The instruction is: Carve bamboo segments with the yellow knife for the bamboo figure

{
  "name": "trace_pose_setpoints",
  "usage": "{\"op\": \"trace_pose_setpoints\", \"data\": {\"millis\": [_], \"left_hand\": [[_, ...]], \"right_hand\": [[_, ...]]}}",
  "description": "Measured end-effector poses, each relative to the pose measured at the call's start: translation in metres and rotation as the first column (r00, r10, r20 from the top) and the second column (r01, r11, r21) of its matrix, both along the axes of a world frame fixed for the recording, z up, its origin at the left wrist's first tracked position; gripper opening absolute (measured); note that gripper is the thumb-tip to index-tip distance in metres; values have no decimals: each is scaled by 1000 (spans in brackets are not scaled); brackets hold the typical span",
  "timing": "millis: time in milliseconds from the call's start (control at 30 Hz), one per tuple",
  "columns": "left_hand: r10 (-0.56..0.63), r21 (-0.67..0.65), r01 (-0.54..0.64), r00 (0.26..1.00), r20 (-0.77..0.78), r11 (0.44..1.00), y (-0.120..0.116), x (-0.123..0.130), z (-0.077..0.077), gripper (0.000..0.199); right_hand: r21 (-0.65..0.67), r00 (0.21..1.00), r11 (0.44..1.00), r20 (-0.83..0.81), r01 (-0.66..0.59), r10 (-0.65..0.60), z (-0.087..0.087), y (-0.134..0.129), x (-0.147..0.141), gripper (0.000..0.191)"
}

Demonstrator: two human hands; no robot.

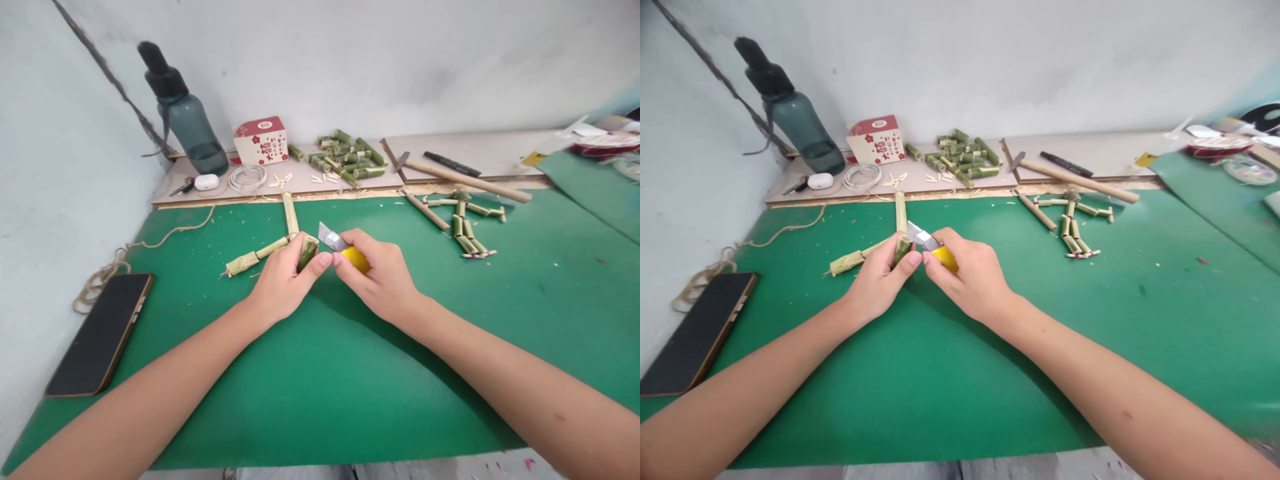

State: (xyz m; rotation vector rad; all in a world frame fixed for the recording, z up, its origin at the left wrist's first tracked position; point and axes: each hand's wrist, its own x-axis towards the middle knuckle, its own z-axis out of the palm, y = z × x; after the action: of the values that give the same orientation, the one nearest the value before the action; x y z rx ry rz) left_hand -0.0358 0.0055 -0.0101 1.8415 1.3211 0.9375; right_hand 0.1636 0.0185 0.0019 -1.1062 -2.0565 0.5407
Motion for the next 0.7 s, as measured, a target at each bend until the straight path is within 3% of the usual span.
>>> {"op": "trace_pose_setpoints", "data": {"millis": [167,333,467,700], "left_hand": [[-33,10,34,996,-87,999,-3,2,3,39],[-16,4,17,988,-152,1000,-3,6,4,17],[-22,11,25,976,-216,1000,-2,7,3,18],[-26,53,48,933,-360,997,-4,7,3,14]], "right_hand": [[49,996,998,-86,27,-23,1,2,1,17],[64,998,998,-47,-28,31,-5,2,0,21],[97,998,994,-37,-55,59,-9,-1,-1,23],[144,999,989,-36,-27,32,-9,0,1,9]]}}
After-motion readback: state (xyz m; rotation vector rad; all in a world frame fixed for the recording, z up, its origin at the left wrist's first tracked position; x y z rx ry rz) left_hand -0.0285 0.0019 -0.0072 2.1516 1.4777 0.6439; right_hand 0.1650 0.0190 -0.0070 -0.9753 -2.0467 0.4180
